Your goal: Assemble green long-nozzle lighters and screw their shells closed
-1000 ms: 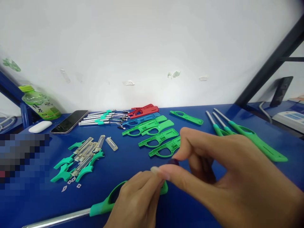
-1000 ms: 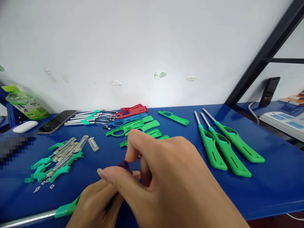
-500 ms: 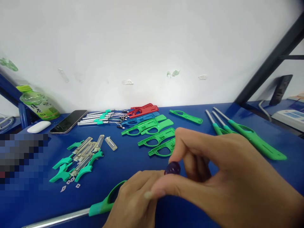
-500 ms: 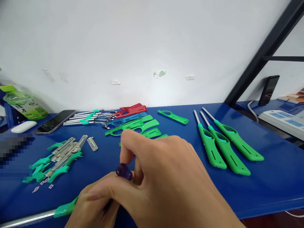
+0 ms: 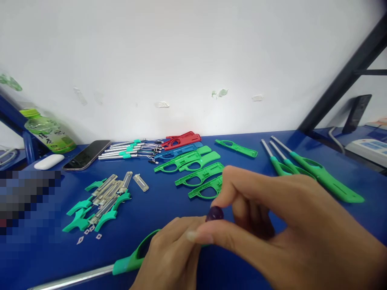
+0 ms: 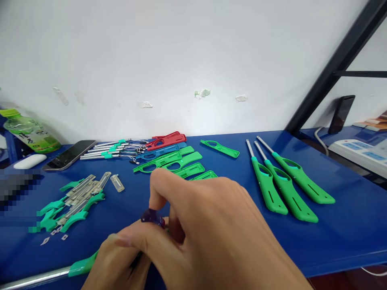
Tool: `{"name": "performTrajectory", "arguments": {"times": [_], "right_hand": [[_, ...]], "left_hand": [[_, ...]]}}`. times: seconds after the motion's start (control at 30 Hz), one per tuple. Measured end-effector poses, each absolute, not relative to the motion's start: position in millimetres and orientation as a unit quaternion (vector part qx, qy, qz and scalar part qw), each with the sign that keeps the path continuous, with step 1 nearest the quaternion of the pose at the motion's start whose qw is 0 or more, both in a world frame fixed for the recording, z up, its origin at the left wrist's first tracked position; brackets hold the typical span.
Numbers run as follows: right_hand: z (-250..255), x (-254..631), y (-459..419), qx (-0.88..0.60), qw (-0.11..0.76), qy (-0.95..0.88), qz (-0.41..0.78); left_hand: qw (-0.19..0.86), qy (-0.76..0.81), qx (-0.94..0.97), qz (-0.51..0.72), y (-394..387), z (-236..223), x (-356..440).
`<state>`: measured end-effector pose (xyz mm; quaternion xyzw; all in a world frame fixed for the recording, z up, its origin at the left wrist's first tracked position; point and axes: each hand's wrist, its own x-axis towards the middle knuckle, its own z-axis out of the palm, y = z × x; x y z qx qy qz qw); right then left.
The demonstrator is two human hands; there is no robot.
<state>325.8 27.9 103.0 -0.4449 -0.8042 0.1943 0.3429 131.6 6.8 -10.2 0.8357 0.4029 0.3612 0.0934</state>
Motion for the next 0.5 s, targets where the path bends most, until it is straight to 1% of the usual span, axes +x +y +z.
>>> {"name": "performTrajectory", "arguments": {"times": [0.07,0.17,0.27,0.37,0.43,0.5], "right_hand": [[95,333,30,-0.388,0.376,-0.824,0.170],[86,342,34,-0.348,0.384,-0.841,0.152],[84,340,37,-0.390,0.367,-0.824,0.183],[87,333,36,-0.405,0.373,-0.811,0.201],[92,329,34,-0.422,0.368,-0.807,0.187],[99,325,32,-0.472,0.329,-0.802,0.161]], "left_hand": [[0.104,0.402,0.835,0.360,9,-6,134],[0.095,0.386,0.835,0.380,11,-5,136],[0.082,0.378,0.834,0.394,10,-9,135],[0.082,0.394,0.832,0.381,8,-13,133],[0.085,0.401,0.835,0.367,7,-15,131],[0.086,0.397,0.840,0.361,7,-16,131]]}}
